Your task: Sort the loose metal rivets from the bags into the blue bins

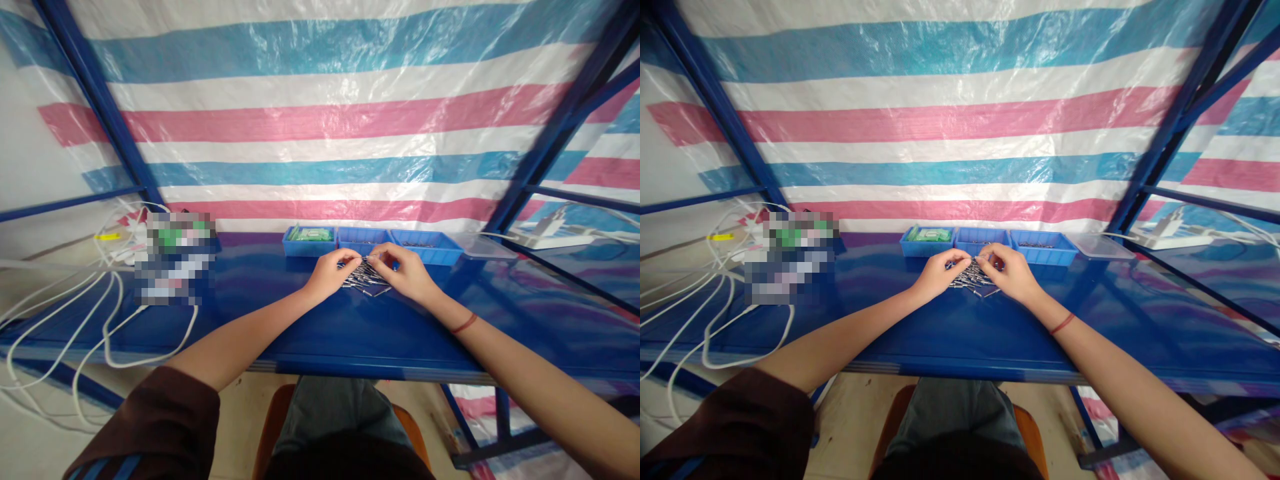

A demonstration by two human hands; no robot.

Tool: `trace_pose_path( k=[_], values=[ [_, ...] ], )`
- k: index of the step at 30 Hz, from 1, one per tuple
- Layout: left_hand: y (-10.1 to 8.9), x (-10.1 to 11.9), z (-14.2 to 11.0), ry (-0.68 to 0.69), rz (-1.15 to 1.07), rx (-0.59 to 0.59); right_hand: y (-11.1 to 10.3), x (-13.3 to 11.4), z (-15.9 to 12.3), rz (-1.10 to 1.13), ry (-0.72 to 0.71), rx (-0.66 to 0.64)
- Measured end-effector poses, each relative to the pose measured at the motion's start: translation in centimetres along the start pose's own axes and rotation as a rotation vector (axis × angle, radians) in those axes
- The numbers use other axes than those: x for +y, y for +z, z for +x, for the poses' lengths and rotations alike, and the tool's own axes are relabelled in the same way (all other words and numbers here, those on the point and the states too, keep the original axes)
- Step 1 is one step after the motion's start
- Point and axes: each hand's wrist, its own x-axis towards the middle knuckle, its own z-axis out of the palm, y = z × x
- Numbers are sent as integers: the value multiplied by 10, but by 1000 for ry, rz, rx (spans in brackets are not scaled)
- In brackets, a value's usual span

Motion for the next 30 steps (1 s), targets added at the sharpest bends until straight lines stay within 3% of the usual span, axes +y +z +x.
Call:
trace_pose_path(
  k=[3, 9, 12, 14, 17, 20, 22, 30],
  values=[
    [-2, -2, -1, -9, 143, -108, -7, 3, 3, -144, -54, 8],
    [-11, 7, -4, 43, 569, -293, -40, 58, 14, -506, 118, 310],
    [-14, 9, -6, -40, 646, -376, -53, 82, 15, -697, 152, 319],
    [-13, 7, -7, -127, 650, -445, -55, 83, 14, -720, 138, 306],
    [-12, 4, -8, -212, 627, -527, -49, 66, 13, -563, 102, 128],
    [-10, 1, -8, -217, 610, -546, -40, 43, 11, -362, 63, -258],
    [-9, -1, -8, -210, 596, -540, -34, 34, 10, -320, 35, -402],
    [-7, -10, -8, -152, 517, -459, -19, 50, 5, -533, 13, -342]
  ],
)
